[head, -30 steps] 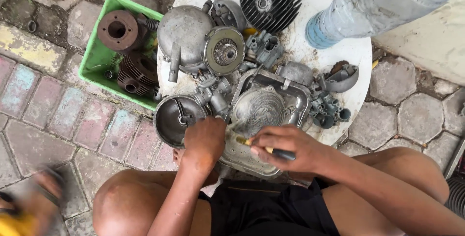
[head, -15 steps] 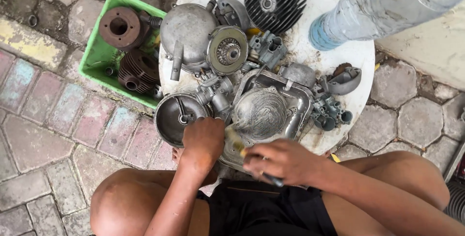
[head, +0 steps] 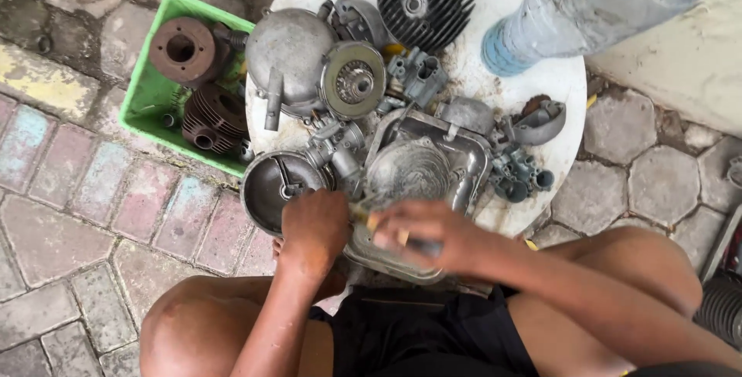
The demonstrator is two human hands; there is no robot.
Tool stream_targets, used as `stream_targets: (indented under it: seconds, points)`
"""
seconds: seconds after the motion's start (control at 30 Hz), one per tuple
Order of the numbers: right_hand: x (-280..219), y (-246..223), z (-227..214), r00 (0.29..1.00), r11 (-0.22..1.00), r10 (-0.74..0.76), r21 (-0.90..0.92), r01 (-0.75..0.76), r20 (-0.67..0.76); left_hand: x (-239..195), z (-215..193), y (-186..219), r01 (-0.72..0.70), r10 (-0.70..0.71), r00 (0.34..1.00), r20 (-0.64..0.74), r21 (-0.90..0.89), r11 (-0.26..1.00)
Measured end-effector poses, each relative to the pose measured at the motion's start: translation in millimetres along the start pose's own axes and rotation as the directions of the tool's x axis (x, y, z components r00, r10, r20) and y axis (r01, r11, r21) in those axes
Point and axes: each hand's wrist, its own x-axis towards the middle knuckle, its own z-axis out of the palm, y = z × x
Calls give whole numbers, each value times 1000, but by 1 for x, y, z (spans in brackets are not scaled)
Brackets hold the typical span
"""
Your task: Cleaning motorcycle engine components using a brush and cleaning solution
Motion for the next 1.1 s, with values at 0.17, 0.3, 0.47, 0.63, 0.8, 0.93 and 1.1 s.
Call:
stream_targets:
  seconds: [0.17,0.3,0.47,0.63,0.8,0.93,1.1]
  points:
    - [9,-14,-29,989,953,69,-301,-26,132,1,-9,-8,-34,33,999,-31,-33,999]
    - [27,-29,-69,988,796,135,-602,-66,70,4,-3,-10,-96,95,990,-105,-4,995]
    - [12,-7,-56,981,901,178,-414,-129,81,7,12,-9,-151,147,983,-108,-36,988]
    - [17,-9,-65,926,907,331,-333,-258,183,13,25,-10,-178,173,980,-100,-41,983]
    - [20,-15,-89,973,872,226,-456,-180,49,20,33,-16,-192,189,981,-48,-56,980]
    - [19,-32,-93,984,893,158,-438,-107,81,-1,-5,-13,-205,207,978,13,-100,974]
    - [36,-53,-101,998,945,53,-322,-61,-32,-32,-50,-12,-325,316,946,-78,-206,923]
